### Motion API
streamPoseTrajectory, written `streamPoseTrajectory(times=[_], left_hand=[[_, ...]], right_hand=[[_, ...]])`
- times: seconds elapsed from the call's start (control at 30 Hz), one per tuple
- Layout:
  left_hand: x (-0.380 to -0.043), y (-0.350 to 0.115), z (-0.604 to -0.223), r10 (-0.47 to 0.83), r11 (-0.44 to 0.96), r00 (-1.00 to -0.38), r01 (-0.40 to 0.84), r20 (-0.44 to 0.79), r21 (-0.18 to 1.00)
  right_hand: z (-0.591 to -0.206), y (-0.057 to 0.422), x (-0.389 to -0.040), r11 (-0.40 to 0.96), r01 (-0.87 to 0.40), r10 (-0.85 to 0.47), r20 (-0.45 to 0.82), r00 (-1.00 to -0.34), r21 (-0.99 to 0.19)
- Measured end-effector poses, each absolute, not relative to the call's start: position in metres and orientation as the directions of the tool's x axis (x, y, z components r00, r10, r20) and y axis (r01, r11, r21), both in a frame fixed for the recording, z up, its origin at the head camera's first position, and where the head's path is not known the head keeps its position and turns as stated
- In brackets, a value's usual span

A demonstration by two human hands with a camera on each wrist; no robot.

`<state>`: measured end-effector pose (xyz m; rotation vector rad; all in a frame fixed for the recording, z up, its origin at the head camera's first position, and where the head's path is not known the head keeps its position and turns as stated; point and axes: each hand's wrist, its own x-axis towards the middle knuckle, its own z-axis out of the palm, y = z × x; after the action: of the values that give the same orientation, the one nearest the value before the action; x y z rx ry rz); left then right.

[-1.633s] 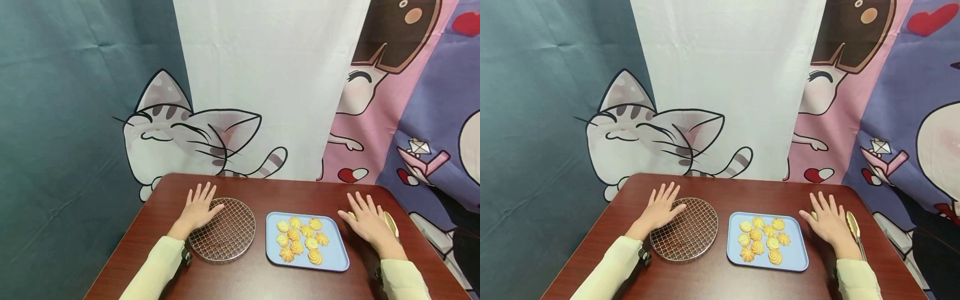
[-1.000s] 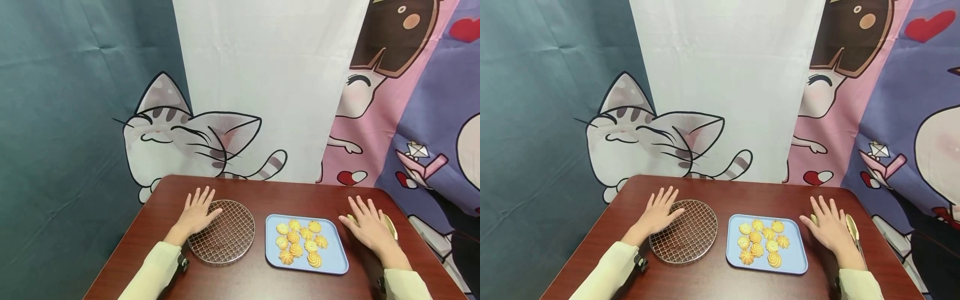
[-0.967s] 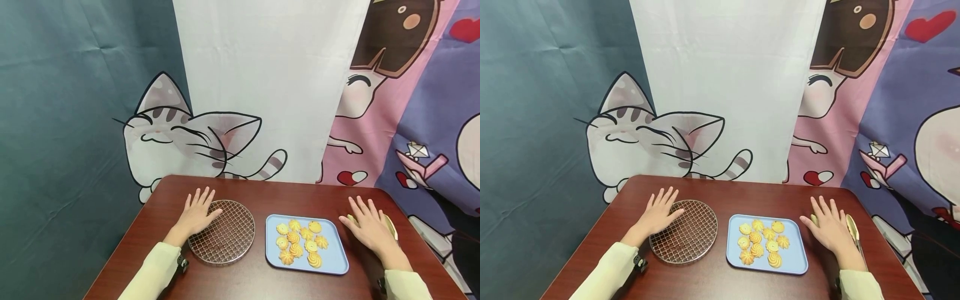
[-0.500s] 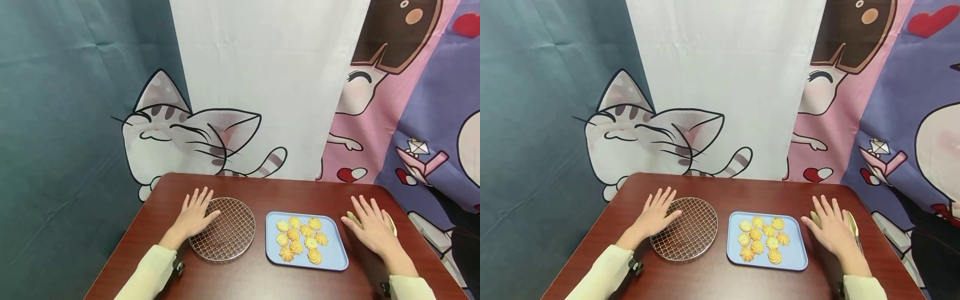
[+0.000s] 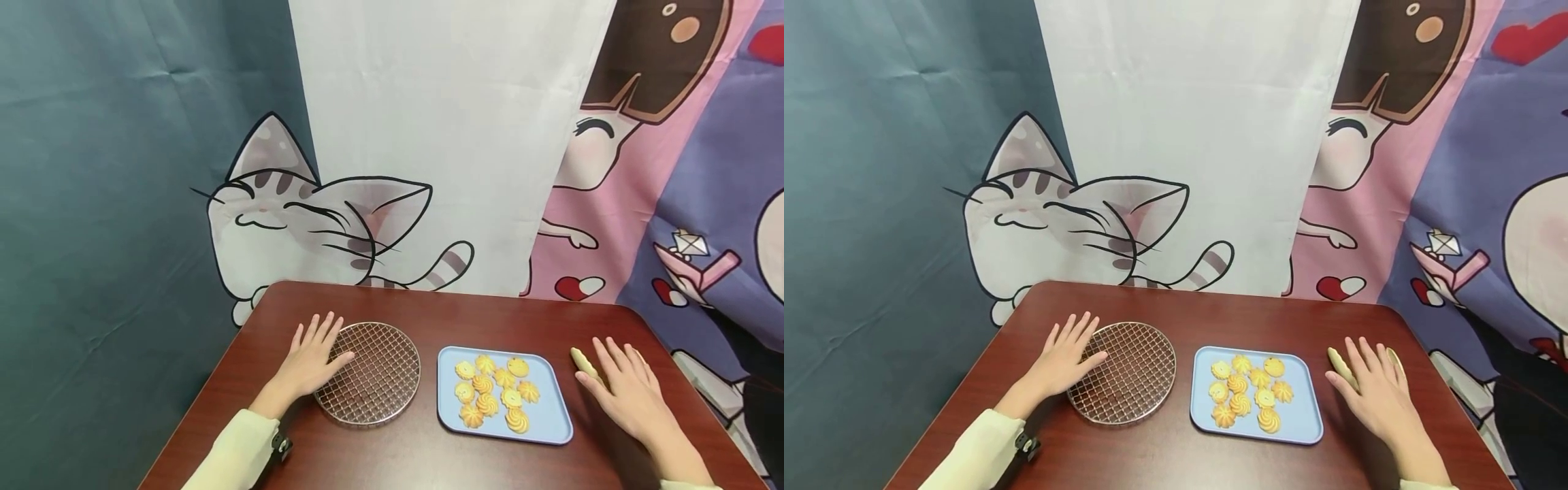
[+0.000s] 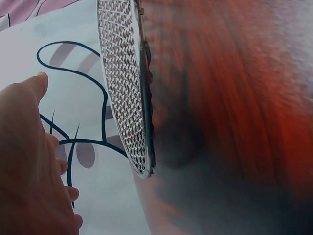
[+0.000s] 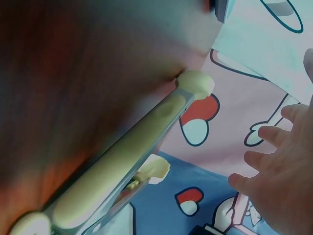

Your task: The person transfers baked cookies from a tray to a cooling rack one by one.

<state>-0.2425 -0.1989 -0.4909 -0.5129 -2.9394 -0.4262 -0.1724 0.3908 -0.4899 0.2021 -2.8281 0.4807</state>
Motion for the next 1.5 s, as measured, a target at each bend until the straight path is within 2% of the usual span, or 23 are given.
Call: streamPoseTrajectory(times=[0.47,0.7,0.93,1.17,1.5], left_hand=[[-0.223,-0.212,-0.499,0.318,0.892,-0.923,0.369,0.217,0.262],[-0.216,-0.220,-0.507,0.315,0.900,-0.927,0.360,0.203,0.247],[-0.212,-0.224,-0.514,0.305,0.903,-0.932,0.348,0.194,0.251],[-0.208,-0.226,-0.521,0.305,0.905,-0.933,0.347,0.191,0.246],[-0.201,-0.228,-0.524,0.302,0.900,-0.931,0.350,0.206,0.261]], right_hand=[[-0.506,0.408,-0.141,0.937,-0.150,-0.051,0.299,-0.953,-0.317],[-0.513,0.424,-0.131,0.951,-0.044,0.018,0.195,-0.981,-0.307],[-0.519,0.435,-0.123,0.944,-0.039,0.026,0.191,-0.981,-0.327],[-0.514,0.444,-0.122,0.955,0.062,0.069,0.013,-0.998,-0.289],[-0.518,0.455,-0.121,0.956,0.173,0.141,-0.149,-0.979,-0.237]])
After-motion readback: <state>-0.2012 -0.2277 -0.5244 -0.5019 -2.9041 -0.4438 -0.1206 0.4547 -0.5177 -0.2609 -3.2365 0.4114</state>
